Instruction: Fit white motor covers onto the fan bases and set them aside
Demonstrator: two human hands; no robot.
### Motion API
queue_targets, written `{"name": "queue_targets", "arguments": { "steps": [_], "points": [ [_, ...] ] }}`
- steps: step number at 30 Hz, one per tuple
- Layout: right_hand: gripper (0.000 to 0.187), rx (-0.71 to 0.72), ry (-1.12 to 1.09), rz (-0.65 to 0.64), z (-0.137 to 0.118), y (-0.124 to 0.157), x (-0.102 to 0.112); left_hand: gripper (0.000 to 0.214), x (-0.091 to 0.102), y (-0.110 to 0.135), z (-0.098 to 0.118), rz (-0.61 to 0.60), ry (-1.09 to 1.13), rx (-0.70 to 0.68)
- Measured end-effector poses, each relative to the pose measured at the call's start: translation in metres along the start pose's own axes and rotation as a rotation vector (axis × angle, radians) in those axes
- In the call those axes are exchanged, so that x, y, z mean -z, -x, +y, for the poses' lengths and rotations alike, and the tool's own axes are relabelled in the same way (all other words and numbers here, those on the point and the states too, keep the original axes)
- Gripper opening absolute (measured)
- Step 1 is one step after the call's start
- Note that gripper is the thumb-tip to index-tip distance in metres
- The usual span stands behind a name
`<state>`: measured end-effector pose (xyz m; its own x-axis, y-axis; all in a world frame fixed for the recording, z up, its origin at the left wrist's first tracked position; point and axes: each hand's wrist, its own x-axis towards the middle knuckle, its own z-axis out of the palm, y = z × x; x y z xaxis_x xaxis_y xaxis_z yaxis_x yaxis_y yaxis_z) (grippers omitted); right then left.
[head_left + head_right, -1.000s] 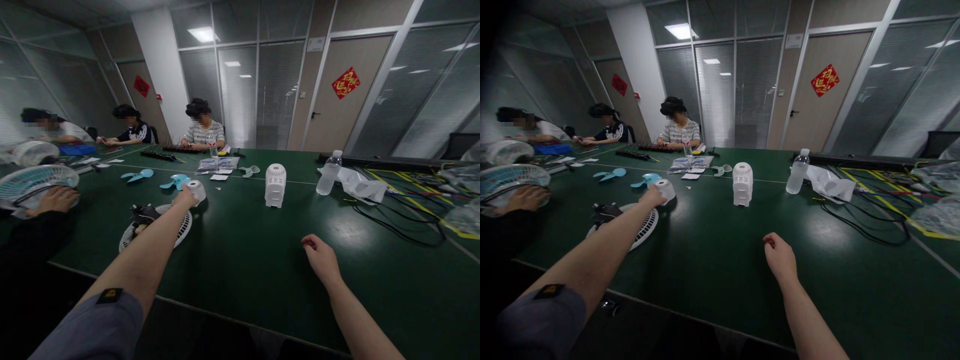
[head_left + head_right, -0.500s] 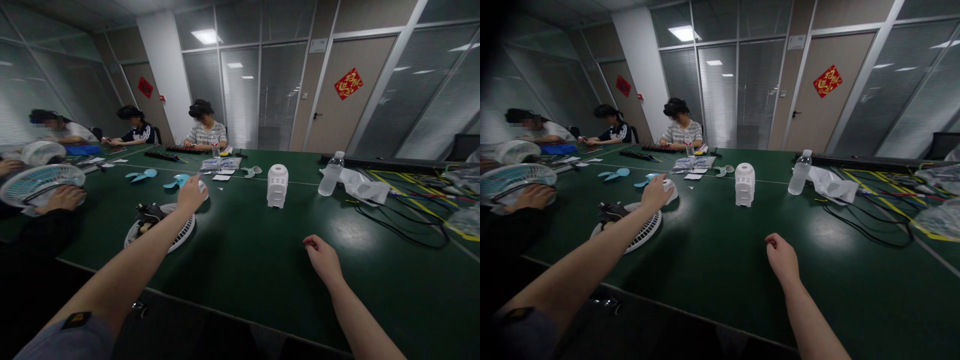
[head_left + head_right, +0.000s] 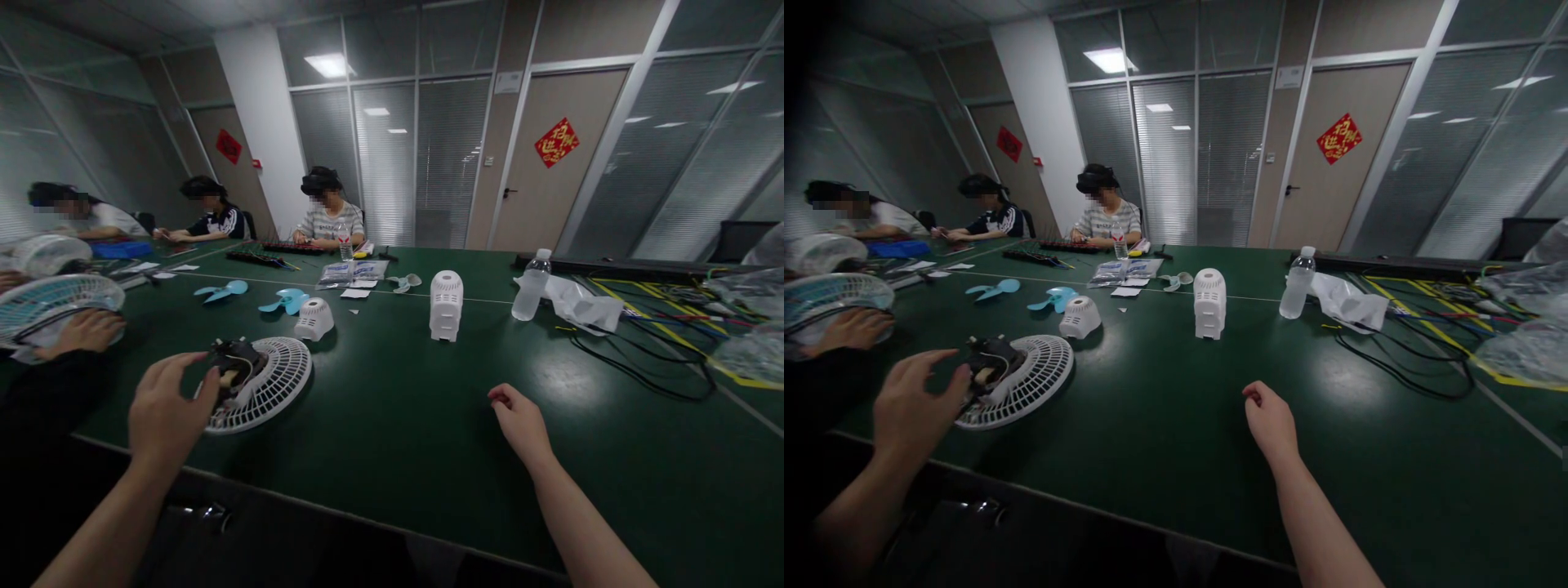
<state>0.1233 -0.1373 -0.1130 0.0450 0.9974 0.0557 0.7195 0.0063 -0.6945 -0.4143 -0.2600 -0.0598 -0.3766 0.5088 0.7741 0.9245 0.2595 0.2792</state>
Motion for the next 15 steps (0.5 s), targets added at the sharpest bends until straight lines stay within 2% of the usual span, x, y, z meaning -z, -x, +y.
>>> {"name": "queue_targets", "arguments": {
  "steps": [2,3,5,7,10,15],
  "points": [
    [0.025,0.004,-0.011,0.001,0.001,0.0,0.0,0.049,-0.006,0.007,-0.03,-0.001,0.06,0.146],
    [0.025,0.004,-0.012,0.0,0.001,0.001,0.0,0.056,-0.011,0.011,-0.042,-0.039,0.113,0.223],
    [0.025,0.002,-0.01,-0.001,0.001,0.002,0.001,0.07,-0.022,0.016,-0.06,-0.186,0.269,0.352],
    [0.025,0.004,-0.007,-0.005,0.001,0.002,0.001,0.086,-0.031,0.02,-0.07,-0.367,0.397,0.423],
    [0.025,0.015,-0.003,0.005,0.002,0.002,0.0,0.104,-0.039,0.022,-0.075,-0.531,0.366,0.423],
    [0.025,0.012,0.01,0.01,0.004,-0.001,-0.002,0.105,-0.042,0.02,-0.074,-0.54,0.259,0.342]
  ]
}}
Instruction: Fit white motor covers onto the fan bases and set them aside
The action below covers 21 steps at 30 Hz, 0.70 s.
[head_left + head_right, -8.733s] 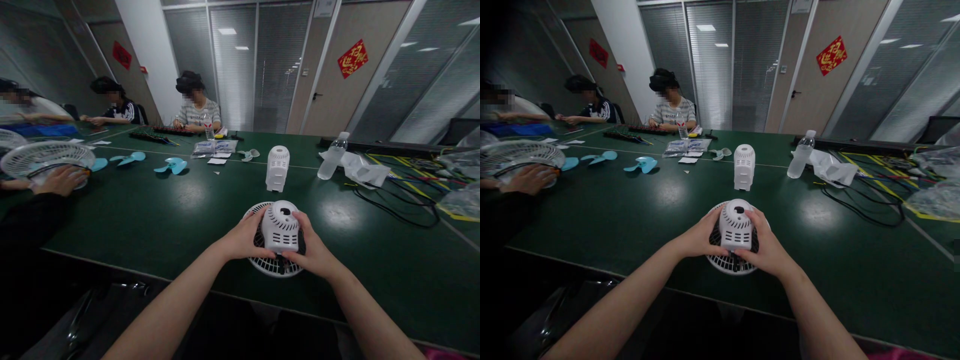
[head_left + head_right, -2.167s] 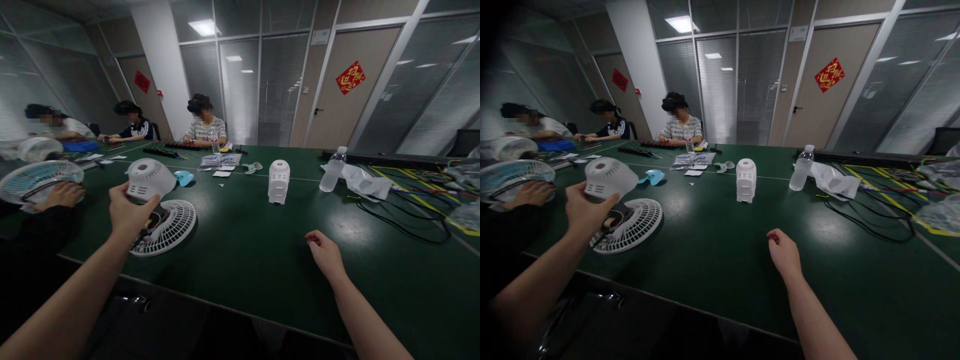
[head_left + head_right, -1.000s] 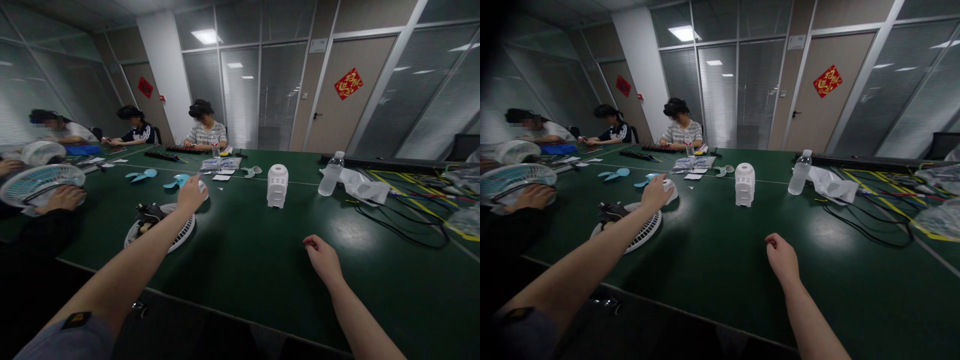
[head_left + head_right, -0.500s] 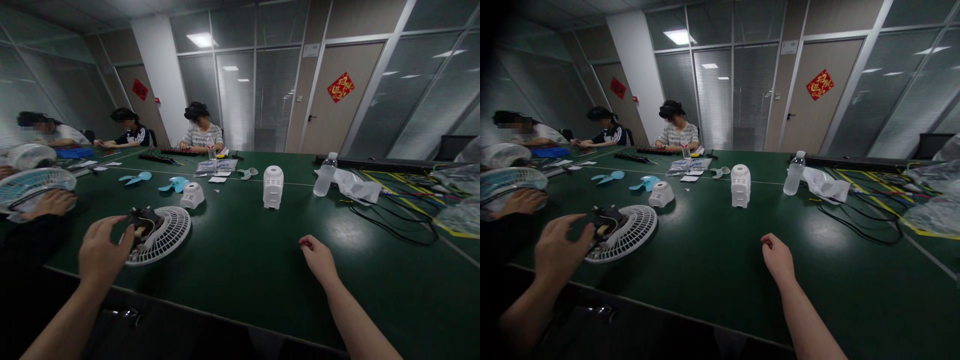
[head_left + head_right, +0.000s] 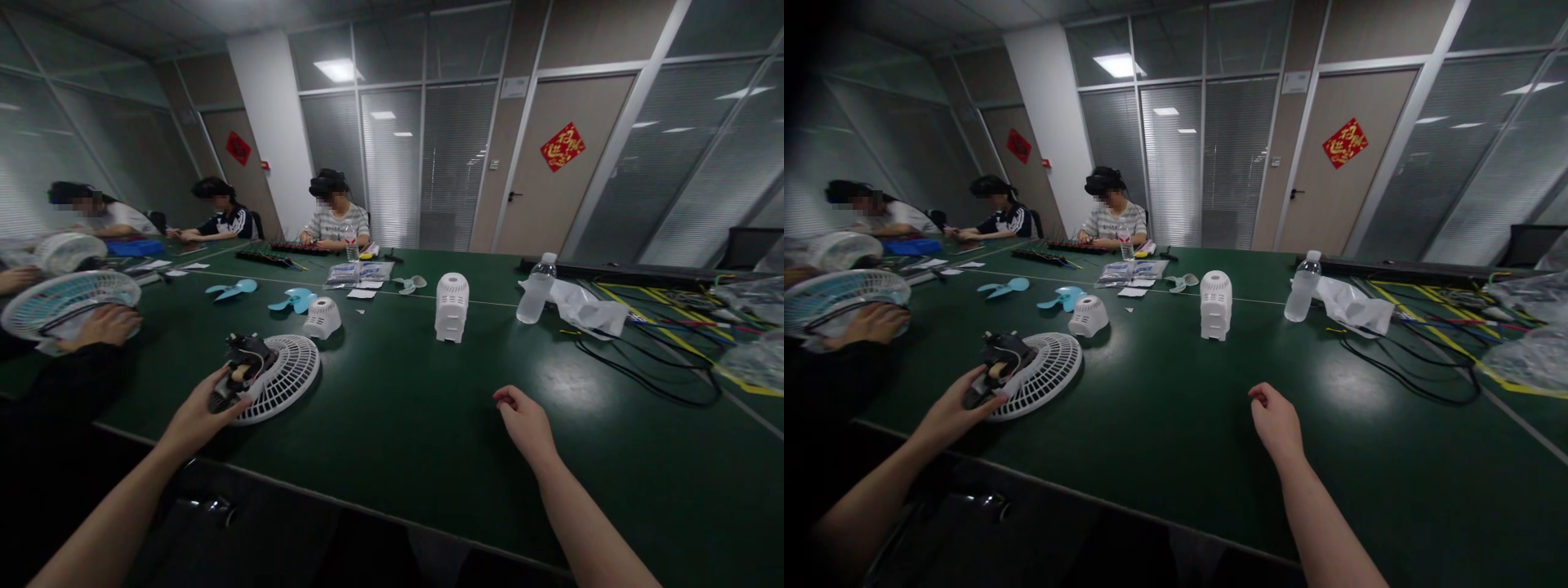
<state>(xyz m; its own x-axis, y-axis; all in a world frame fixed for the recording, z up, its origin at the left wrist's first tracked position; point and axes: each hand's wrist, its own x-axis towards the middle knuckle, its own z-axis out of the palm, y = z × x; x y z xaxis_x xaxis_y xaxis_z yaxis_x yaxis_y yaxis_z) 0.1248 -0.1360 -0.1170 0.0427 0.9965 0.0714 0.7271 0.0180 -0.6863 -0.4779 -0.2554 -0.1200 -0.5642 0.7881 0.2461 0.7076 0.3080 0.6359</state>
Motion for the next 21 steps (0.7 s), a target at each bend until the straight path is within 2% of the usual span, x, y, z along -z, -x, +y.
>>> {"name": "queue_targets", "arguments": {
  "steps": [3,6,8,11,17,21],
  "points": [
    [0.027,-0.003,0.0,-0.018,0.001,0.0,0.001,0.102,-0.002,0.001,0.0,-0.008,-0.042,-0.049],
    [0.027,-0.004,0.003,-0.025,0.002,0.0,0.001,0.093,-0.006,0.007,0.004,0.007,-0.122,0.02],
    [0.026,-0.003,0.011,-0.02,0.002,0.0,0.001,0.091,-0.01,0.013,0.009,0.052,-0.159,0.044],
    [0.026,0.004,0.018,-0.012,0.002,0.001,0.001,0.093,-0.017,0.02,0.019,0.138,-0.172,0.0],
    [0.027,-0.009,0.013,-0.021,-0.003,0.002,0.002,0.088,-0.024,0.029,0.029,0.187,-0.19,0.019],
    [0.027,-0.009,0.008,-0.022,-0.004,0.002,0.003,0.08,-0.034,0.042,0.038,0.287,-0.188,0.003]
  ]
}}
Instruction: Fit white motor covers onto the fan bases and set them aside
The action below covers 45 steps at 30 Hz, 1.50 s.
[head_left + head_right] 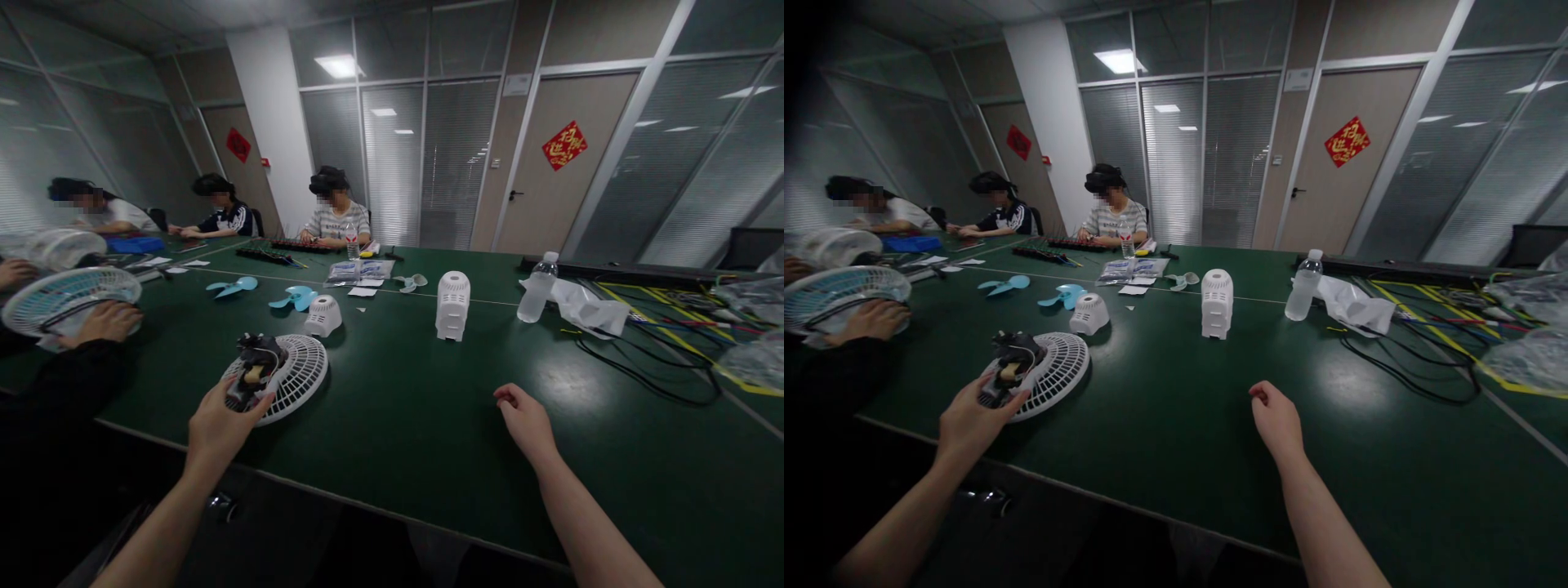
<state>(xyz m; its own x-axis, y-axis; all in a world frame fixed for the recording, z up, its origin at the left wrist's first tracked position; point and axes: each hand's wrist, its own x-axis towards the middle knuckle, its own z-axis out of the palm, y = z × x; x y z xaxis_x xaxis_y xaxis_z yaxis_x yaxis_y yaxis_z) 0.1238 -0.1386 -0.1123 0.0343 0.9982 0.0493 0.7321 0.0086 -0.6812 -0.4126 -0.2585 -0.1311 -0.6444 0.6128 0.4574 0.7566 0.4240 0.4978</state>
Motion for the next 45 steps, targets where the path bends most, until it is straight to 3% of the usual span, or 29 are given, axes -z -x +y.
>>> {"name": "queue_targets", "arguments": {
  "steps": [6,9,16,20,25,30,33,35,37,39,41,45],
  "points": [
    [0.027,0.021,-0.011,0.027,0.006,-0.003,-0.003,0.074,-0.008,0.041,0.046,0.006,0.104,-0.067],
    [0.026,0.05,-0.043,0.039,0.009,-0.004,-0.005,0.072,-0.011,0.069,0.086,-0.016,0.212,-0.159],
    [0.034,0.216,-0.31,-0.007,-0.004,0.005,-0.007,0.068,-0.019,0.142,0.195,-0.216,0.409,-0.306],
    [0.041,0.214,-0.366,-0.001,-0.009,0.007,-0.005,0.069,-0.023,0.173,0.237,-0.294,0.45,-0.315],
    [0.044,0.2,-0.299,0.039,-0.006,0.004,-0.007,0.073,-0.025,0.197,0.254,-0.342,0.444,-0.286],
    [0.042,0.258,-0.125,0.112,-0.005,0.003,-0.01,0.087,-0.016,0.212,0.243,-0.447,0.433,-0.388],
    [0.042,0.207,-0.103,0.128,-0.003,0.002,-0.012,0.065,-0.002,0.195,0.236,-0.513,0.407,-0.468],
    [0.042,0.184,-0.118,0.14,0.0,0.0,-0.012,0.042,0.003,0.165,0.241,-0.475,0.385,-0.509],
    [0.042,0.169,-0.144,0.168,0.002,-0.001,-0.012,0.034,-0.001,0.126,0.257,-0.385,0.373,-0.523],
    [0.043,0.144,-0.168,0.206,0.003,-0.002,-0.011,0.033,-0.016,0.086,0.285,-0.344,0.411,-0.525],
    [0.043,0.119,-0.179,0.235,0.003,-0.003,-0.009,0.038,-0.039,0.053,0.318,-0.411,0.477,-0.512],
    [0.042,0.119,-0.179,0.242,0.001,-0.003,-0.006,0.065,-0.09,0.021,0.377,-0.506,0.51,-0.421]
  ]
}}
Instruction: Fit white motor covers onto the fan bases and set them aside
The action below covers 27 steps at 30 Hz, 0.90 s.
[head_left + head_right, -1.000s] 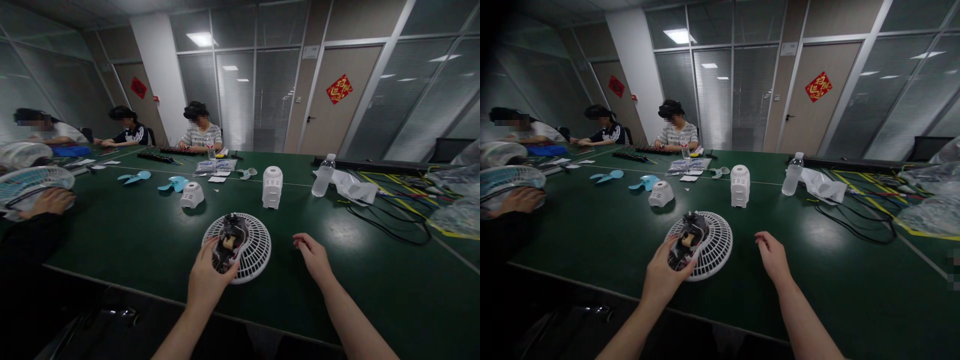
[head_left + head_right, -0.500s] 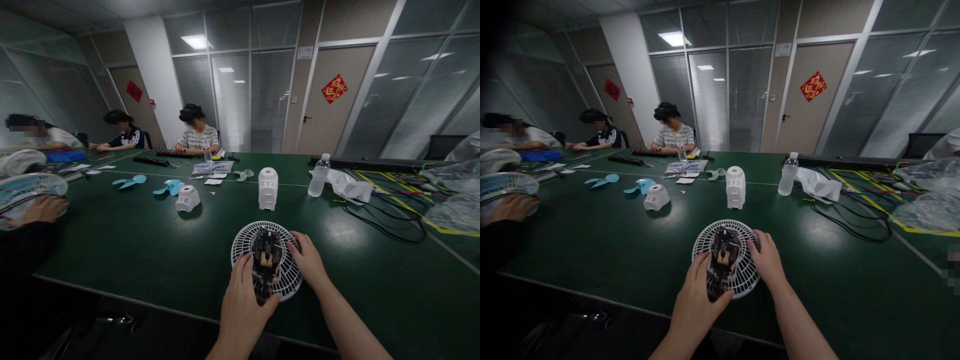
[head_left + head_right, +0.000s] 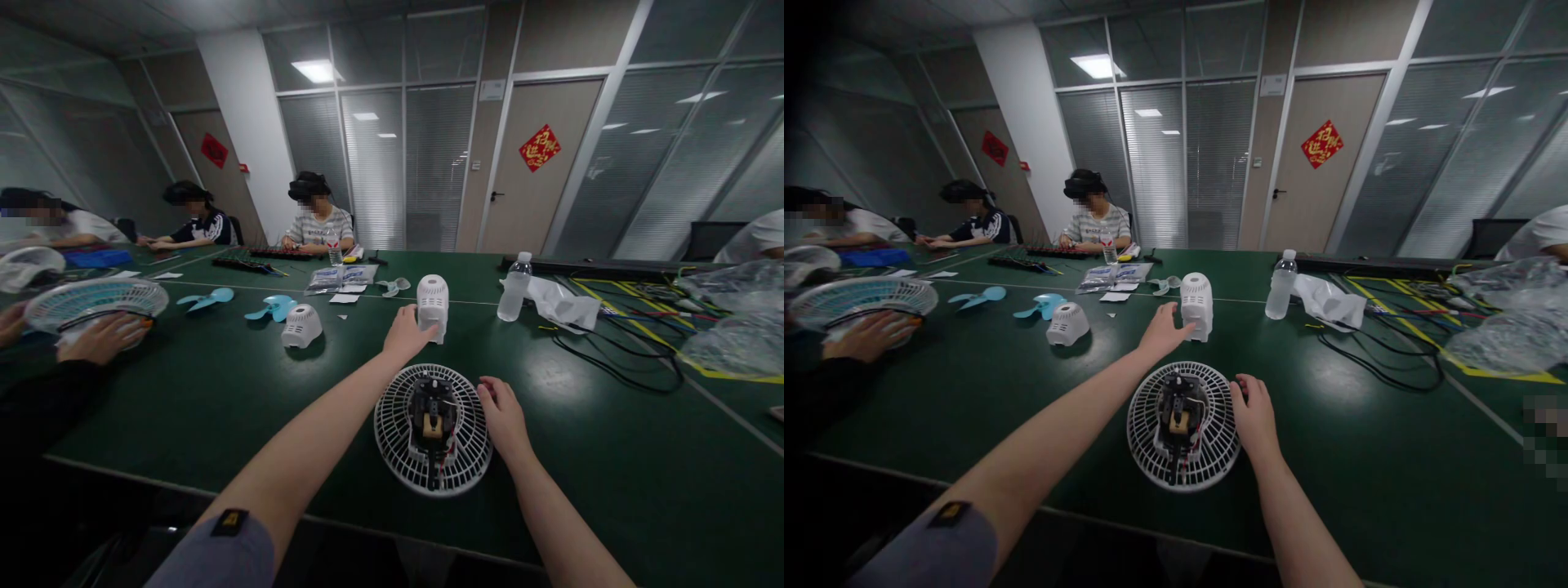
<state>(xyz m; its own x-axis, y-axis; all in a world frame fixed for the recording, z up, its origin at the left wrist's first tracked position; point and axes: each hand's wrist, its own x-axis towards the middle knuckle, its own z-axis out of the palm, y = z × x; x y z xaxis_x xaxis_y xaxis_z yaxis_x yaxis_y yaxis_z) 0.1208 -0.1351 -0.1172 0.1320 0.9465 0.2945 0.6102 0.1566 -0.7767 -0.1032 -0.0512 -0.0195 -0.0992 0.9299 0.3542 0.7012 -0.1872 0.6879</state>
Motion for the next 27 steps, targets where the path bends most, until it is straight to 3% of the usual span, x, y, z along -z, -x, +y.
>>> {"name": "queue_targets", "arguments": {
  "steps": [5,10,18,27],
  "points": [
    [0.036,0.028,-0.005,0.0,0.002,-0.001,-0.003,0.096,-0.042,-0.034,0.01,0.074,0.05,0.135],
    [0.035,0.044,0.005,-0.01,0.0,0.001,-0.002,0.084,-0.058,-0.046,0.012,0.139,0.11,0.225],
    [0.035,0.045,0.007,-0.019,-0.003,0.001,0.0,0.07,-0.053,-0.046,0.003,0.162,0.139,0.246],
    [0.034,0.036,0.014,-0.027,-0.003,0.002,0.0,0.067,-0.035,-0.045,0.014,0.202,0.151,0.184]
  ]
}}
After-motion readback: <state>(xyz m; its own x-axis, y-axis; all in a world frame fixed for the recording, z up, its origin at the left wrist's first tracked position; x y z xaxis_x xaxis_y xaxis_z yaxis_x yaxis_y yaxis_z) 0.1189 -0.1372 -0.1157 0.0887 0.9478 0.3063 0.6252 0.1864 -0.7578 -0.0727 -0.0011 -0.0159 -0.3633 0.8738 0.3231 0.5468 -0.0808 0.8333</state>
